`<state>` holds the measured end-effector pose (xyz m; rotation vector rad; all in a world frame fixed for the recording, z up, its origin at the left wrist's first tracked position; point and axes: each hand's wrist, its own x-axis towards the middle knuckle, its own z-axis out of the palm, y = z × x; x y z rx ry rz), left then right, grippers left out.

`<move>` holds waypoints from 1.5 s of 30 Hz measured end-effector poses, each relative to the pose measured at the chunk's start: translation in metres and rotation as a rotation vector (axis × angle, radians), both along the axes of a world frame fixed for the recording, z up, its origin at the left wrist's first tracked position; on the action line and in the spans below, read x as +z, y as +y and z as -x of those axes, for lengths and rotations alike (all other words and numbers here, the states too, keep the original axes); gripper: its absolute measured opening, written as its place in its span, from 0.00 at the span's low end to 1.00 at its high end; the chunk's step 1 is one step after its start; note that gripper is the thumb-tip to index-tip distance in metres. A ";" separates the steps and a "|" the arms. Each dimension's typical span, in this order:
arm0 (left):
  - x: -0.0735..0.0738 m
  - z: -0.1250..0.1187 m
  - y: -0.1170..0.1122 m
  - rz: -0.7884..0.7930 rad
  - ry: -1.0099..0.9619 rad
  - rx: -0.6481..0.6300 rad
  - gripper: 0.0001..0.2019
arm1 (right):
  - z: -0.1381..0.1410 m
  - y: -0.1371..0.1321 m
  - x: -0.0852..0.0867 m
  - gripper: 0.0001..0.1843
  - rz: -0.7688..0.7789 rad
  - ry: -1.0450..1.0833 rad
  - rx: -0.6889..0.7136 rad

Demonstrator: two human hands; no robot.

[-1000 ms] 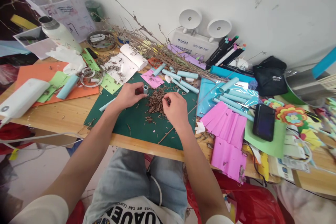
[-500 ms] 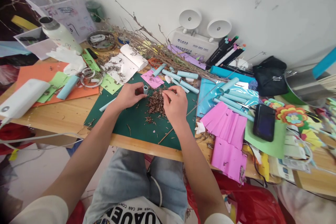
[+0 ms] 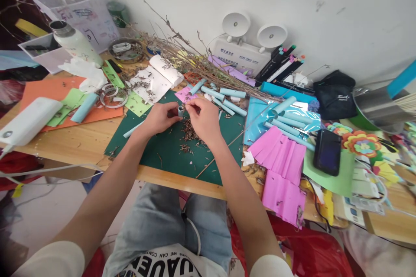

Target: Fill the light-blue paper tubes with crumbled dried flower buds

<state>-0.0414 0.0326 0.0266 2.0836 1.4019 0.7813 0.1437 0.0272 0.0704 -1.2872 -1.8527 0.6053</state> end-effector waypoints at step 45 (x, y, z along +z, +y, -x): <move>-0.004 0.001 0.000 -0.024 -0.006 -0.012 0.04 | 0.006 -0.008 -0.005 0.16 -0.217 -0.223 0.089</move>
